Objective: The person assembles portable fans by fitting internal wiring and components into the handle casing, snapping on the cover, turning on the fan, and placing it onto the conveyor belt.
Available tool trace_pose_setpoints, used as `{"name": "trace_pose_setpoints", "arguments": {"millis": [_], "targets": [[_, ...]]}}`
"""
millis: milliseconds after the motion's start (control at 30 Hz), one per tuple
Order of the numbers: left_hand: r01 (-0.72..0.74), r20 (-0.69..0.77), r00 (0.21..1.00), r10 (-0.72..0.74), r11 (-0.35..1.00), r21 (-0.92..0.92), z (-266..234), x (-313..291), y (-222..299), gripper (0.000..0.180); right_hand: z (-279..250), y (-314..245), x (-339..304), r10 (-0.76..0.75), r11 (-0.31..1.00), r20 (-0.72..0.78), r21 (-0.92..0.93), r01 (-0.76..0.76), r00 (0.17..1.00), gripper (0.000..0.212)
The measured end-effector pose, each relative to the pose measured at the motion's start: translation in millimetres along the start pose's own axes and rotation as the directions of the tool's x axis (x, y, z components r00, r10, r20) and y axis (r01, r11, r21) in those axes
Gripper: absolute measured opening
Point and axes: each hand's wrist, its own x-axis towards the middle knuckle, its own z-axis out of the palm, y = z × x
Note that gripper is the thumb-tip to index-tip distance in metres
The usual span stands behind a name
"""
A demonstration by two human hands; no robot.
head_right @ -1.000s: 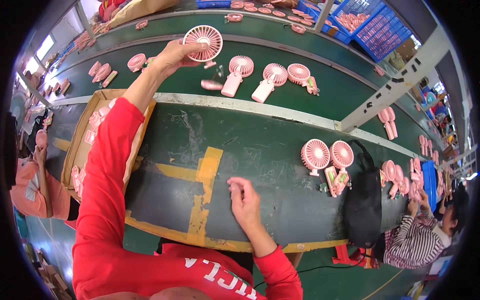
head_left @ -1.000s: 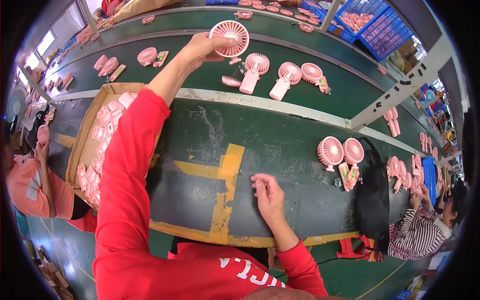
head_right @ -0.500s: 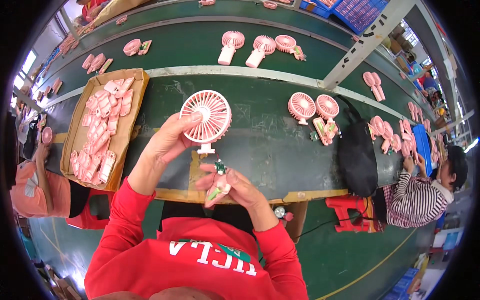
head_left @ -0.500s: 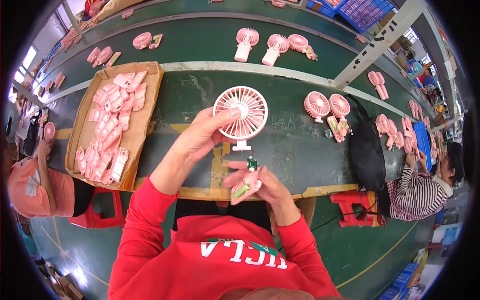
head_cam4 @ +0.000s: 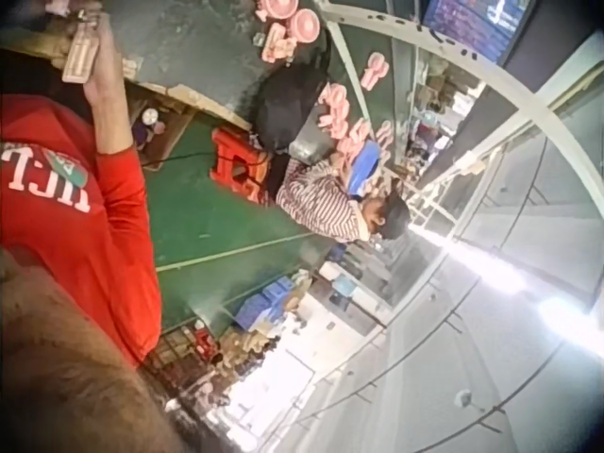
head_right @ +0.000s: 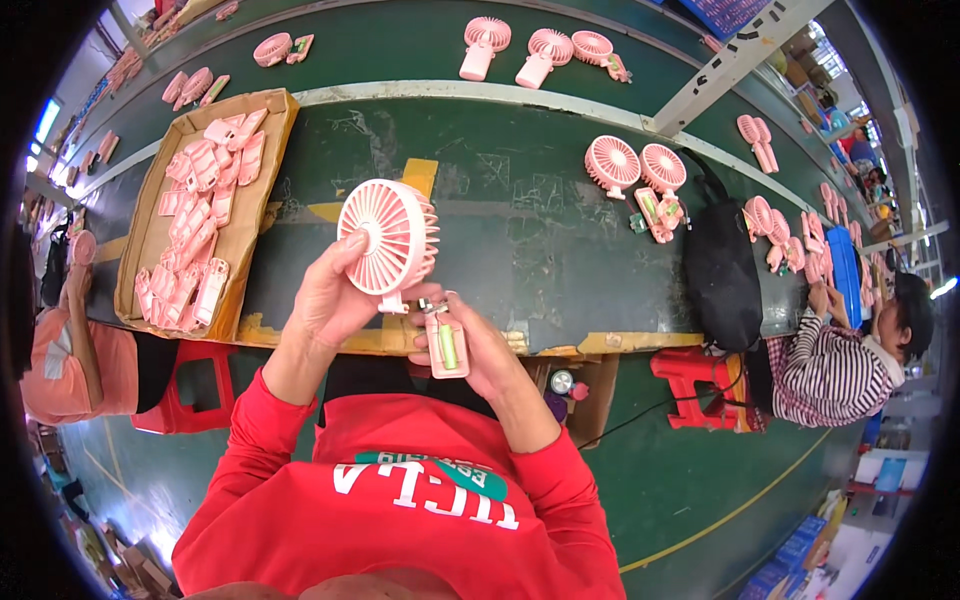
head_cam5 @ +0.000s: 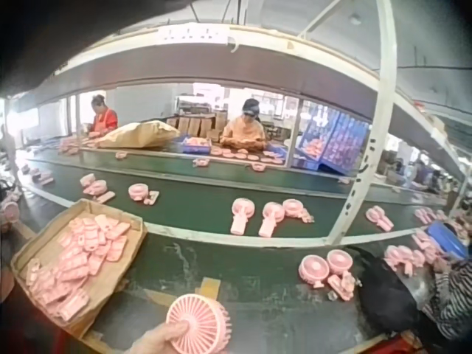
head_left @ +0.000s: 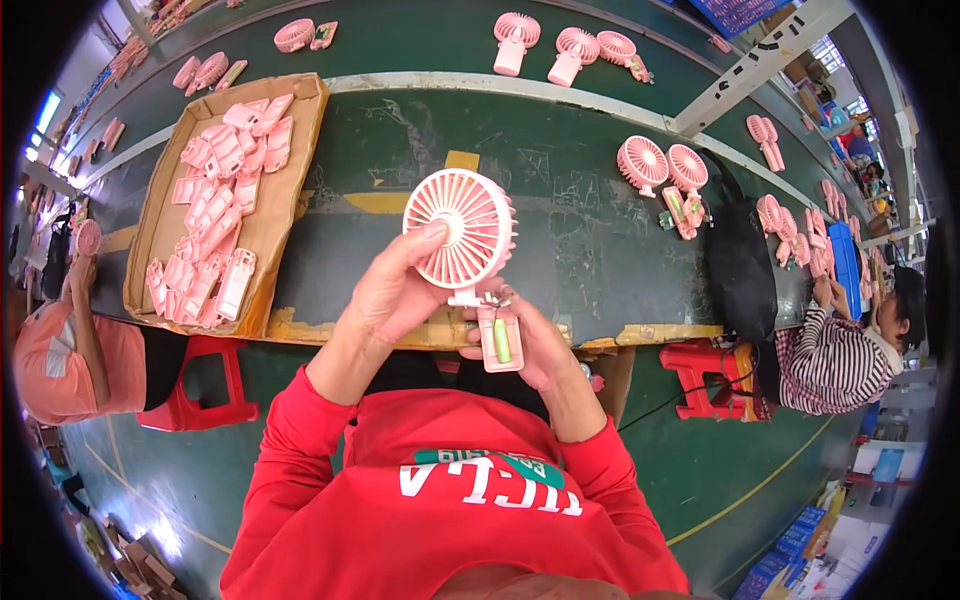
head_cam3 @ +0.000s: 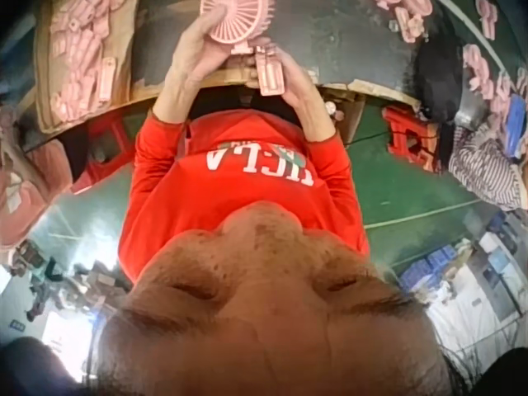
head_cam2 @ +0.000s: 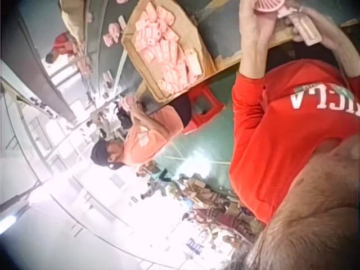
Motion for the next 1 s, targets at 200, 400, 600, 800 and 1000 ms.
{"name": "trace_pose_setpoints", "arguments": {"millis": [200, 400, 600, 800, 1000], "targets": [[0.12, 0.105, 0.988, -0.114, 0.992, -0.048, -1.9, -8.5, -8.3, 0.054, -1.2, 6.3, -5.7, 0.017, 0.993, 0.024, -0.115, -0.014, 1.0, 0.034], [-0.005, -0.052, 0.998, 0.021, 0.957, 0.29, -5.1, -20.5, -16.2, 0.038, 6.4, 6.6, -10.8, -0.027, 0.902, 0.009, -0.43, 0.029, 1.0, 0.022], [-0.08, -0.161, 0.972, 0.171, 0.886, 0.456, -5.6, -15.4, -22.7, 0.035, 16.8, 11.2, -19.7, -0.07, 0.921, 0.103, -0.374, 0.104, 0.992, 0.027], [-0.045, -0.213, 0.969, 0.121, 0.943, 0.329, -7.9, -15.7, -23.5, 0.033, 16.4, 7.4, -15.7, -0.083, 0.91, 0.065, -0.403, 0.102, 0.994, 0.024], [-0.127, -0.11, 0.97, 0.217, 0.837, 0.533, -4.8, -22.2, -27.6, 0.036, 19.1, 1.2, -7.0, -0.024, 0.781, -0.123, -0.622, -0.058, 0.992, 0.019]]}}
